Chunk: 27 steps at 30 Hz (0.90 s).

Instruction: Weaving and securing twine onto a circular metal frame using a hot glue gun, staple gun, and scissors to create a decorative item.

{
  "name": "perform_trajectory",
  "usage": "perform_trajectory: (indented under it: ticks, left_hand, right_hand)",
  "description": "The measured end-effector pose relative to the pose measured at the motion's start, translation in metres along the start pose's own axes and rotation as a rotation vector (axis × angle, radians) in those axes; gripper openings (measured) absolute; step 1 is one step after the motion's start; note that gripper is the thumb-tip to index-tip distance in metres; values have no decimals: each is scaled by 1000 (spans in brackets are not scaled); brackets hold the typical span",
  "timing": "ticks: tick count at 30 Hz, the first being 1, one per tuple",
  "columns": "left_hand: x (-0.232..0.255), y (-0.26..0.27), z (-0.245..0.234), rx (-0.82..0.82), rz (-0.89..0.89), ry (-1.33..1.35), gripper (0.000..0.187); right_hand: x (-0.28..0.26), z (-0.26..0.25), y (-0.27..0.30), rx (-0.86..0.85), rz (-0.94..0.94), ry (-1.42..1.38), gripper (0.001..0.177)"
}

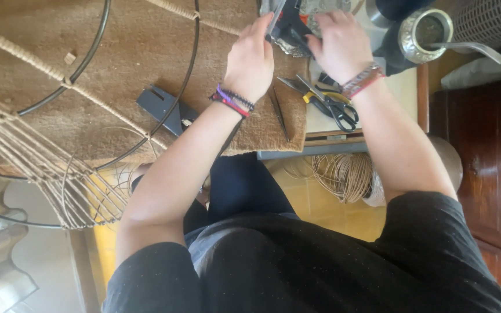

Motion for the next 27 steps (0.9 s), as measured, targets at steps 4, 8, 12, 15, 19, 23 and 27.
perform_trajectory:
  ticks: [4,8,12,15,19,23,27]
  left_hand:
    - [2,17,-26,-53,-16,-95,51]
    - [3,7,-53,3,13,-26,46]
    - [-3,-4,-44,-34,-248,-38,39]
    - [2,-9,-27,-112,-273,5,34]
    - [3,-20,-12,-89,-343,219,29]
    - [14,-23,-12,-144,-406,215,66]
    - [17,-10,9,-137,-495,444,30]
  right_hand:
    - [29,57,-15,-65,78,320,37]
    - [67,83,-21,-56,91,476,40]
    - [86,80,-29,53,64,486,42]
    - [102,86,-29,107,61,494,35]
    - [114,91,-33,232,38,502,22]
    - [84,61,-36,198,119,142,29]
    - [87,49,-37,125,234,-22,33]
Point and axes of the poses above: each hand's wrist, its own y-axis away from the middle knuckle, its own z-axis out of the palm, x = y × z, the point moved 8 cm from there along -y, towards the middle knuckle, and after that the axes turned 10 degrees about x, right-handed, at the moved point
